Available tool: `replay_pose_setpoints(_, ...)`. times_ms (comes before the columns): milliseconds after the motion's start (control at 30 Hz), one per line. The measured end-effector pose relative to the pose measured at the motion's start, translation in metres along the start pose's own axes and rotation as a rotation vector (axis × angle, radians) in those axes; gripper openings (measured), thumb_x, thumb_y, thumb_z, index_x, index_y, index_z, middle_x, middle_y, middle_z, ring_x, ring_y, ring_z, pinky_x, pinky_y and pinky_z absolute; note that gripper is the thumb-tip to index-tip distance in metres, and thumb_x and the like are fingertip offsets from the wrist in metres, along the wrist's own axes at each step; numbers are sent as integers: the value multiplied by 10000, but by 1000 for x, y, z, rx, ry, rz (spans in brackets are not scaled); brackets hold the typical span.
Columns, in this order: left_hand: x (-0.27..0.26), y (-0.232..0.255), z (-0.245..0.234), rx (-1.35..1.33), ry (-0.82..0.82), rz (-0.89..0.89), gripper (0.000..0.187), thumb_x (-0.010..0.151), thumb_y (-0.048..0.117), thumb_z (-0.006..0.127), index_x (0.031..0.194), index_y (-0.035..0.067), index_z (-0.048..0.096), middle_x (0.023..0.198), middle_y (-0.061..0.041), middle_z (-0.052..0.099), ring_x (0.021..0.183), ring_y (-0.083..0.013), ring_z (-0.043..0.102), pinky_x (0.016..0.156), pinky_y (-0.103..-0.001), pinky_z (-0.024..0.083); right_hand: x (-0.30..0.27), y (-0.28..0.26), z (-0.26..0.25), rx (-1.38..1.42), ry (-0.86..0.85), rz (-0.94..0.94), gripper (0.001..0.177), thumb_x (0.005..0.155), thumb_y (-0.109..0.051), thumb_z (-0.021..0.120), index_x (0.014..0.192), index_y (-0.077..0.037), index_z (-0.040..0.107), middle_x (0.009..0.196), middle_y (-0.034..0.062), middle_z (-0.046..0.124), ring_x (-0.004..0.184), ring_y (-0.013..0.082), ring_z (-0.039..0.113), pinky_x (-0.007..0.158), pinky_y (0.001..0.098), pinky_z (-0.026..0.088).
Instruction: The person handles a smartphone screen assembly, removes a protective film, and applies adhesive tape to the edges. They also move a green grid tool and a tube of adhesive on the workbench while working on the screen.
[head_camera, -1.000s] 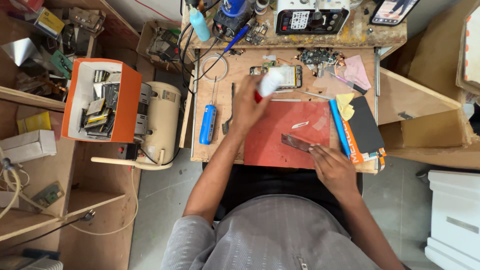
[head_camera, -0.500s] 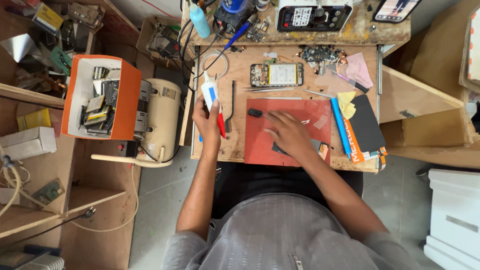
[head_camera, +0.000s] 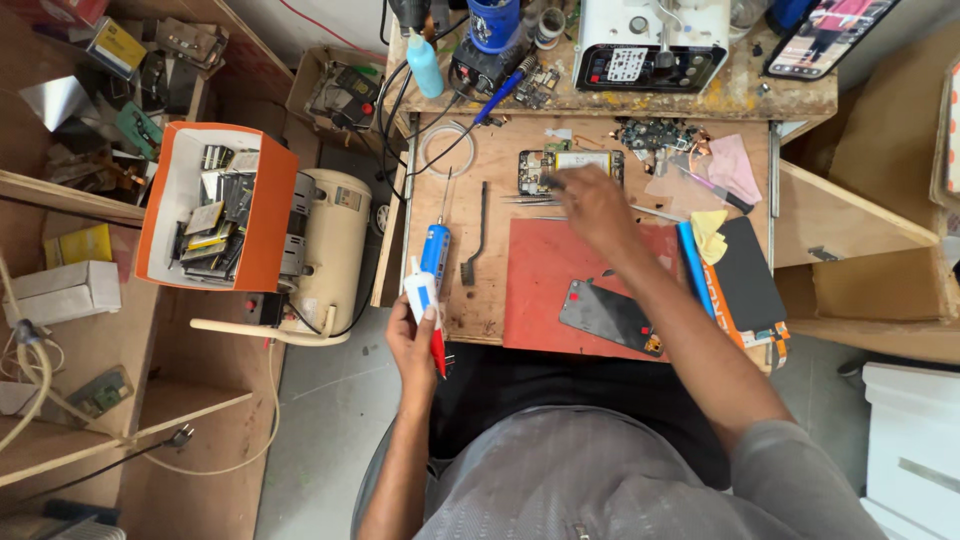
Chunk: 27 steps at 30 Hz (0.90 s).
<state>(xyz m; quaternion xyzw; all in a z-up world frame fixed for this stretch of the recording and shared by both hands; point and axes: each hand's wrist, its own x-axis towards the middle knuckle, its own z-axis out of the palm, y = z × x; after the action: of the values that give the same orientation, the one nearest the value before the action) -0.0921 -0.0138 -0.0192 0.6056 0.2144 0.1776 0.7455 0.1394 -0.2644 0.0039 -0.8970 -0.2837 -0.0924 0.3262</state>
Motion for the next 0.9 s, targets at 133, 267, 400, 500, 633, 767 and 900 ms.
replay_pose_setpoints(133, -5, -2, 7, -19, -40, -24, 333, 968, 101, 677, 1262, -46, 623, 1075, -63, 677, 960, -126, 616, 850, -279, 494, 52, 2, -30, -24, 217, -27, 261, 948, -56, 772, 1202, -31, 718, 1106, 140, 713, 1040, 323, 635, 916, 447, 508)
replay_pose_setpoints(267, -4, 2, 18, -42, -86, -21, 336, 969, 90, 684, 1267, -47, 611, 1071, -61, 669, 975, -129, 613, 857, -279, 494, 102, -1, -40, -249, 397, -187, 199, 998, -44, 760, 1175, -2, 679, 1119, 151, 702, 1043, 323, 608, 911, 445, 513)
replay_pose_setpoints(400, -6, 7, 23, -47, -131, 2, 371, 949, 86, 679, 1289, -39, 597, 1125, -57, 667, 1044, -124, 621, 919, -276, 498, 145, 15, -46, -436, 379, -45, 167, 962, -70, 759, 1093, 9, 690, 1002, 157, 684, 975, 334, 605, 840, 452, 507)
replay_pose_setpoints(500, -7, 10, 24, -46, -134, -7, 376, 945, 88, 680, 1289, -38, 596, 1124, -62, 670, 1043, -131, 625, 920, -279, 500, 163, 29, -44, -554, 372, -13, 198, 919, -135, 791, 1007, 9, 686, 947, 163, 680, 970, 349, 614, 799, 447, 523)
replay_pose_setpoints(633, -7, 11, 23, -36, -144, 18, 366, 947, 86, 670, 1283, -41, 599, 1135, -68, 680, 1061, -135, 628, 942, -278, 494, 169, 42, -31, -648, 364, 8, 179, 882, -134, 788, 959, 5, 706, 959, 153, 684, 979, 317, 628, 734, 412, 554)
replay_pose_setpoints(767, -9, 10, 21, -31, -134, -33, 348, 957, 82, 684, 1273, -49, 616, 1087, -68, 667, 985, -135, 608, 866, -285, 494, 167, 51, -25, -687, 460, -47, 143, 849, -65, 743, 980, -7, 738, 1038, 128, 680, 1014, 282, 622, 703, 379, 566)
replay_pose_setpoints(900, -9, 13, 23, -21, -138, 10, 348, 949, 79, 680, 1265, -46, 608, 1109, -69, 666, 1030, -135, 616, 904, -285, 499, 169, 53, -21, -764, 438, -29, 130, 828, -90, 732, 949, -46, 742, 1057, 128, 660, 1077, 294, 617, 668, 392, 568)
